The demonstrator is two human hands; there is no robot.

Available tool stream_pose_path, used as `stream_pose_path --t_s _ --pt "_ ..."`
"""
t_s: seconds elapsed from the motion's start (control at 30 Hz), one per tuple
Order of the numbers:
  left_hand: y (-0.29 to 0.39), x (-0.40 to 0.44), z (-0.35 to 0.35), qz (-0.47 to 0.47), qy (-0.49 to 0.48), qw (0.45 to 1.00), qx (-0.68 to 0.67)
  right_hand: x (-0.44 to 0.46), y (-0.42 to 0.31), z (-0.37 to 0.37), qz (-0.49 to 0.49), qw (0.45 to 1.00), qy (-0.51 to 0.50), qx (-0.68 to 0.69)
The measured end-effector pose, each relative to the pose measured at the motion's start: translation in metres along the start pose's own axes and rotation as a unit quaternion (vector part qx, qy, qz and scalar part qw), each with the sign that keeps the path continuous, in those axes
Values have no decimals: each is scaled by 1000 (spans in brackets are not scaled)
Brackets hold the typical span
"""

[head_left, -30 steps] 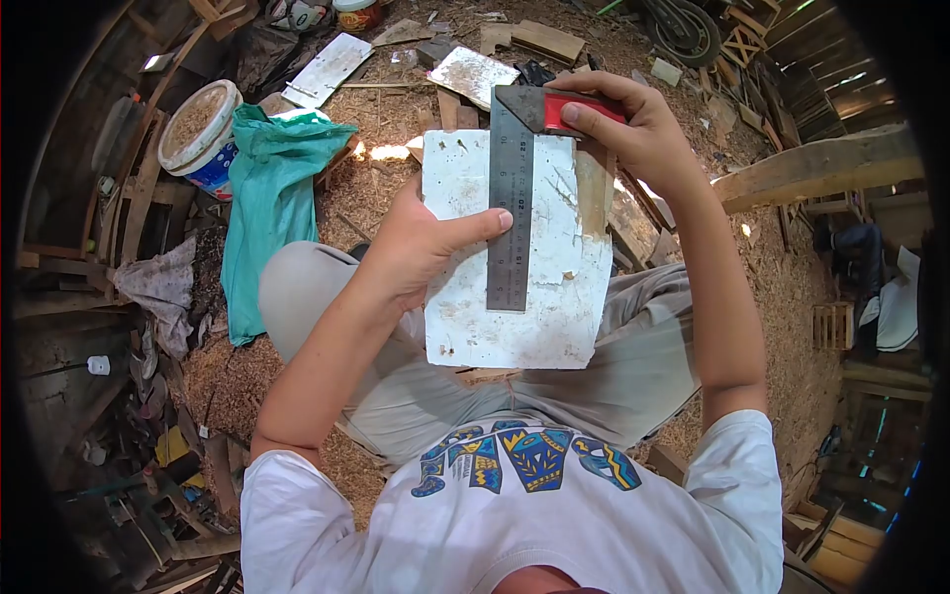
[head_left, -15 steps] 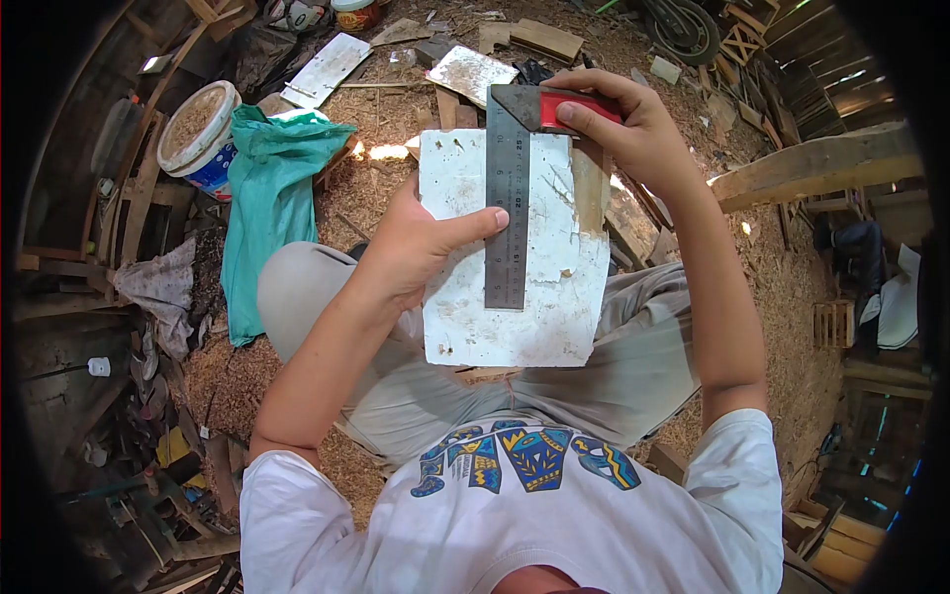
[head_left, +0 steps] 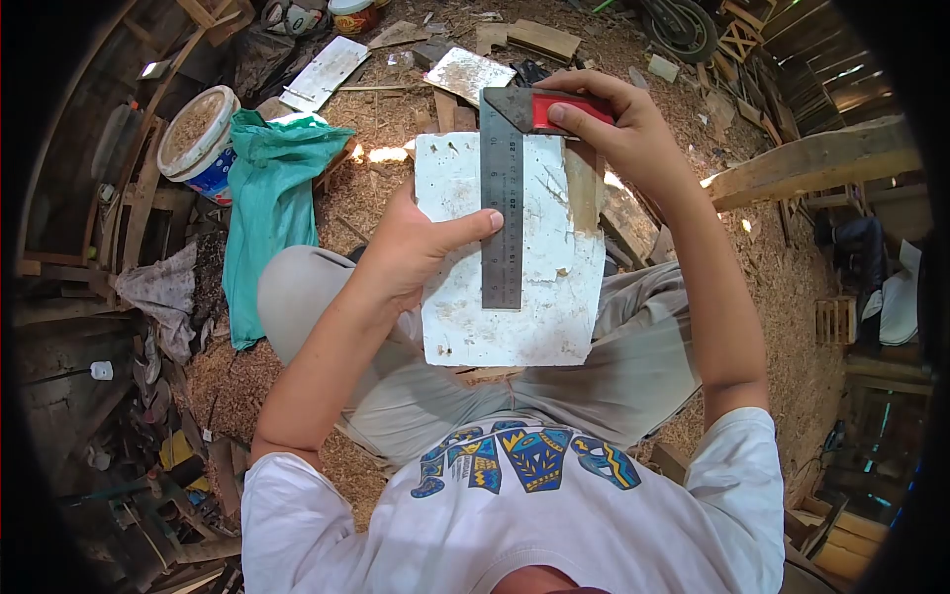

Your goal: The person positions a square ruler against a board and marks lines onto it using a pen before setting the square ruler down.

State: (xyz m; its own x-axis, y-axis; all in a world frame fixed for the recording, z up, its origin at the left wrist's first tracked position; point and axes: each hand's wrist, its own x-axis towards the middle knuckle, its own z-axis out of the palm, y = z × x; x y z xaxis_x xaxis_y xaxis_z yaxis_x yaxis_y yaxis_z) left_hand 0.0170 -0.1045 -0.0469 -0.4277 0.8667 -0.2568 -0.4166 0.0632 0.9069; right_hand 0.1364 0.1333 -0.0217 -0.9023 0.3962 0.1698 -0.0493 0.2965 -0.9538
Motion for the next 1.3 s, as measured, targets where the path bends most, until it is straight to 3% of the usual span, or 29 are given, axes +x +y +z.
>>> stream_pose_path --t_s 0.37,0.5,0.57,0.67,0.7,0.77,0.8,0.87,0.9,1.03,1.13,1.2,1.3 --pt "-1 0 2 4 3 1000 -13 0 6 3 30 999 22 -16" --pt "-3 4 -1 5 -2 1000 -24 2 4 1 -3 999 30 -17" --pt "-2 7 -1 16 -2 999 -31 6 -1 -17 -44 980 69 -184" --pt "2 10 -2 23 10 999 -44 10 -9 -44 -71 968 192 -145" --pt "4 11 -4 23 16 999 -46 10 -8 -50 -74 969 187 -147" --pt "5 12 -5 41 23 997 -65 9 -6 -58 -73 976 201 49" --pt "6 13 -5 54 25 995 -83 8 -9 -58 -76 976 198 48" --pt "8 14 -7 57 30 994 -86 3 -15 -58 -41 969 56 238" --pt "8 14 -7 57 34 994 -88 1 -18 -53 -38 964 37 262" --pt "10 14 -8 45 26 996 -68 -6 -12 -32 -104 979 110 133" --pt "7 16 -8 55 33 995 -79 -14 -27 -20 -93 989 90 72" --pt "6 17 -7 52 22 997 -60 -16 -30 -3 -109 984 92 109" --pt "6 16 -4 53 24 997 -60 -19 -23 5 -119 989 87 -6"
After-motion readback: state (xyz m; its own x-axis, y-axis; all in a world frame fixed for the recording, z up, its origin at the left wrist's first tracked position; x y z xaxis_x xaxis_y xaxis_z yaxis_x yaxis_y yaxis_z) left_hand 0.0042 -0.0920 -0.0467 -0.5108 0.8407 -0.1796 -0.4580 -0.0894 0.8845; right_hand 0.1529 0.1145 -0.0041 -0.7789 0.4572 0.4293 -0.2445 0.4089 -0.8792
